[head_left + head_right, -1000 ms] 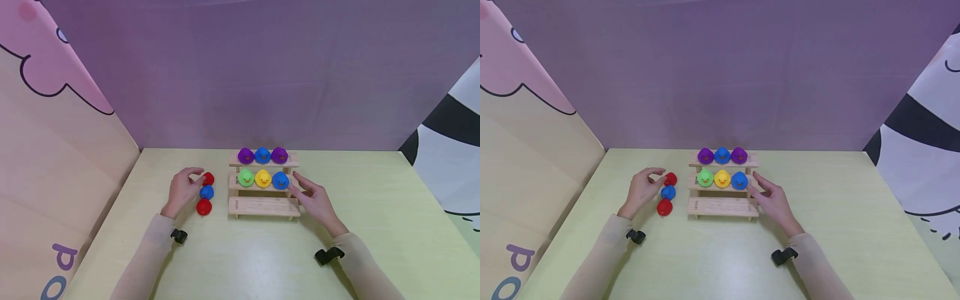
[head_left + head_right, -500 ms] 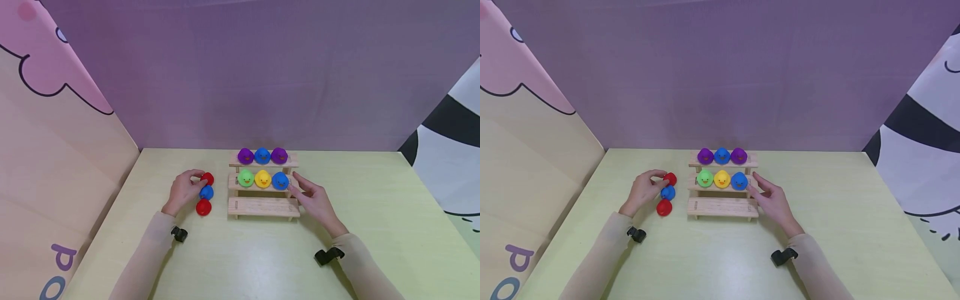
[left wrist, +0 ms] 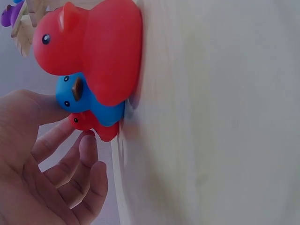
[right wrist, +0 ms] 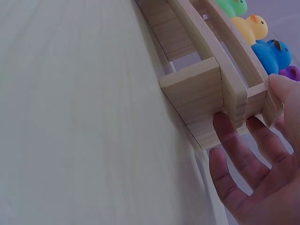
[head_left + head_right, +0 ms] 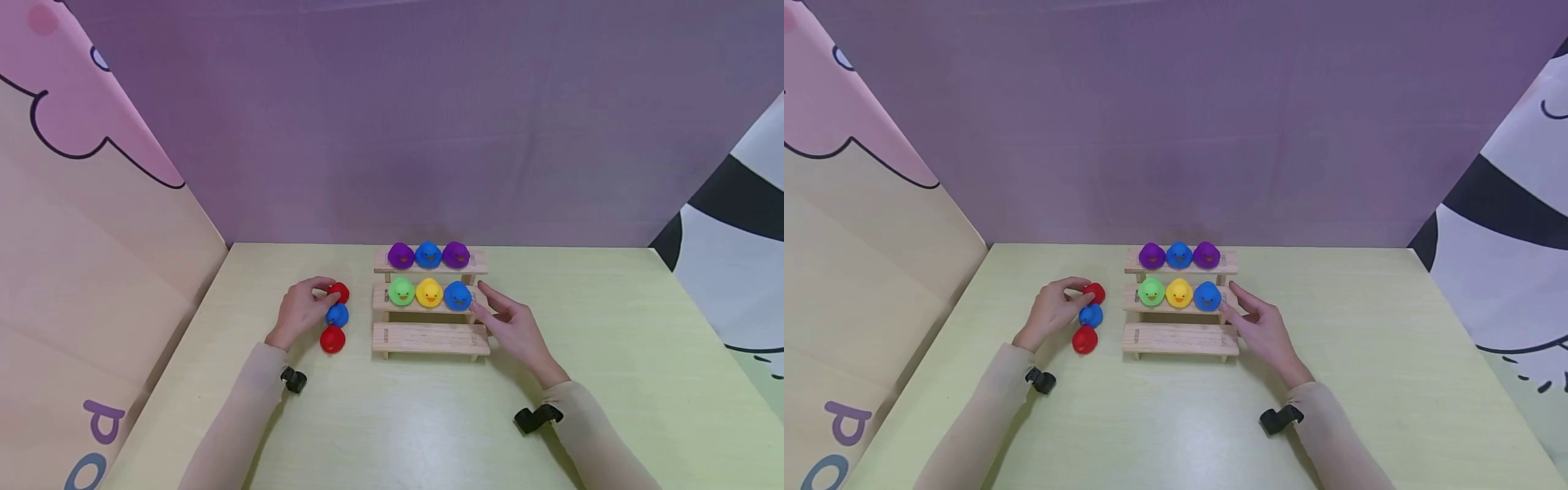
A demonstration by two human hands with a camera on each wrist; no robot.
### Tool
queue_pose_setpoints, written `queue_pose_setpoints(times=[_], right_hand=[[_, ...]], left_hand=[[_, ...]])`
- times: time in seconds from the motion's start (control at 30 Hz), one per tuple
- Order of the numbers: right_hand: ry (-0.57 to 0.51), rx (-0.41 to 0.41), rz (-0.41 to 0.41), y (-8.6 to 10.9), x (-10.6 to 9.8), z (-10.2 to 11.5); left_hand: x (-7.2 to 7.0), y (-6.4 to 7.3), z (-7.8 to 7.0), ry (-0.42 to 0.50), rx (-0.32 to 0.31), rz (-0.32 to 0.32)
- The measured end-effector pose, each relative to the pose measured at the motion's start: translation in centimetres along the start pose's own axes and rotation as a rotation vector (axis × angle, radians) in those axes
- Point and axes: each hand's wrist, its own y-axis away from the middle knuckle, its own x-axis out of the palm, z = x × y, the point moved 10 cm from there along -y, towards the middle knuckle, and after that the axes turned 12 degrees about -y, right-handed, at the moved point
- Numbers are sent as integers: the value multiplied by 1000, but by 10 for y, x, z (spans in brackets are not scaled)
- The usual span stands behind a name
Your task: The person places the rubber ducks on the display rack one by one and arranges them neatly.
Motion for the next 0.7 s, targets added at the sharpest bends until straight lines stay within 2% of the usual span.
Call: queue_pose_setpoints(times=[0.33, 0.7], right_hand=[[-8, 1, -7, 0, 0, 1], [-7, 6, 1, 0, 0, 0]], left_hand=[[1, -2, -1, -9, 19, -6], [-1, -1, 4, 1, 11, -8]])
